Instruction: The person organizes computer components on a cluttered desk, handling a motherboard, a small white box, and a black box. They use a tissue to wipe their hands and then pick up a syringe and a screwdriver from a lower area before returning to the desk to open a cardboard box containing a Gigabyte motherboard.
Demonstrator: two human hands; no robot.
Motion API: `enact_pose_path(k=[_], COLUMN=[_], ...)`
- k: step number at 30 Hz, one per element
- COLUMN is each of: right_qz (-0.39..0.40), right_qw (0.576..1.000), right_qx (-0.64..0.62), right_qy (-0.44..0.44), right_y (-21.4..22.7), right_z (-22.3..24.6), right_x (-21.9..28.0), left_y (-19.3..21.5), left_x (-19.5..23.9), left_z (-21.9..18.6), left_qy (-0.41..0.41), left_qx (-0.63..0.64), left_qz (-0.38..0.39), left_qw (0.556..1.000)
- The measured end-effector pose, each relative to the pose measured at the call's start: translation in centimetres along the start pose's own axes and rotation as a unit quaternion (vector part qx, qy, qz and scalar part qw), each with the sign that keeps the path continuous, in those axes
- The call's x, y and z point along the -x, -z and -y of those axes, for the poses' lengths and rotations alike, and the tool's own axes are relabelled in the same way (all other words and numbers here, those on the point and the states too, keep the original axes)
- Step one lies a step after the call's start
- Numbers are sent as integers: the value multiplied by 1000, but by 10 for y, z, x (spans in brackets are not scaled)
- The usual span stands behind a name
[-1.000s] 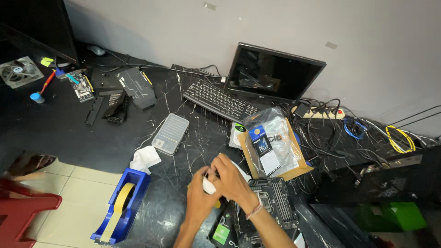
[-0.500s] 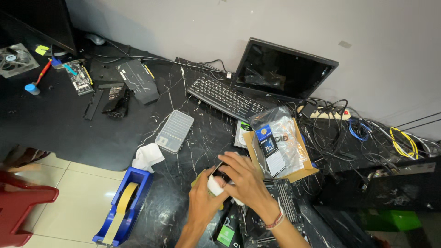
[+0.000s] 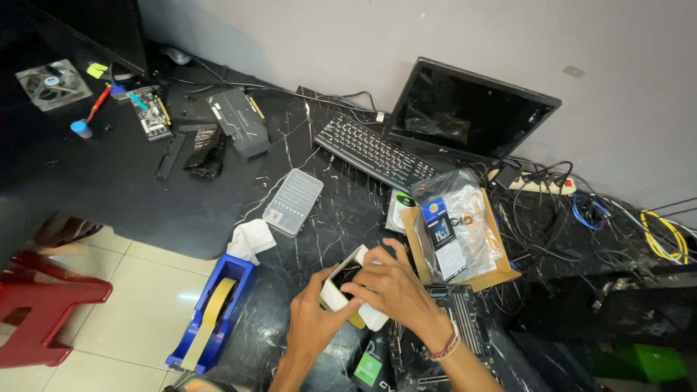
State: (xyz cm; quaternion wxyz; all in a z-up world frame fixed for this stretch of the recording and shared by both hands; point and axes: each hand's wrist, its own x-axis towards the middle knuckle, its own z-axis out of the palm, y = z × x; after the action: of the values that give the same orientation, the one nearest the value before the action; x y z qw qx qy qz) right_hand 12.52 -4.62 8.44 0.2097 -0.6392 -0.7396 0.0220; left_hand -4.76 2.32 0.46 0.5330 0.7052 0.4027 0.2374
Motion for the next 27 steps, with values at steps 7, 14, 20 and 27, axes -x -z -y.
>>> enact_pose_path(k=[7,14,20,27], right_qz=[-52,-30,120,244], right_qw=[984,903,917,926], right_qx=[-162,-317,-268,-147], right_qy=[-52,-288,-271,-246], right_y=[8,-58,-158,-198], right_z=[13,-37,-52,-28], right_x=[-17,-29,-34,-42], left_y=[26,55,59,57], left_x=[10,33,50,52], left_z=[13,51,73,75], left_qy=[-26,-56,-118,-134], left_qx=[18,-36,-53,28], left_qz=[-53,-140,-160,-141], left_qw=[998,988,979,980])
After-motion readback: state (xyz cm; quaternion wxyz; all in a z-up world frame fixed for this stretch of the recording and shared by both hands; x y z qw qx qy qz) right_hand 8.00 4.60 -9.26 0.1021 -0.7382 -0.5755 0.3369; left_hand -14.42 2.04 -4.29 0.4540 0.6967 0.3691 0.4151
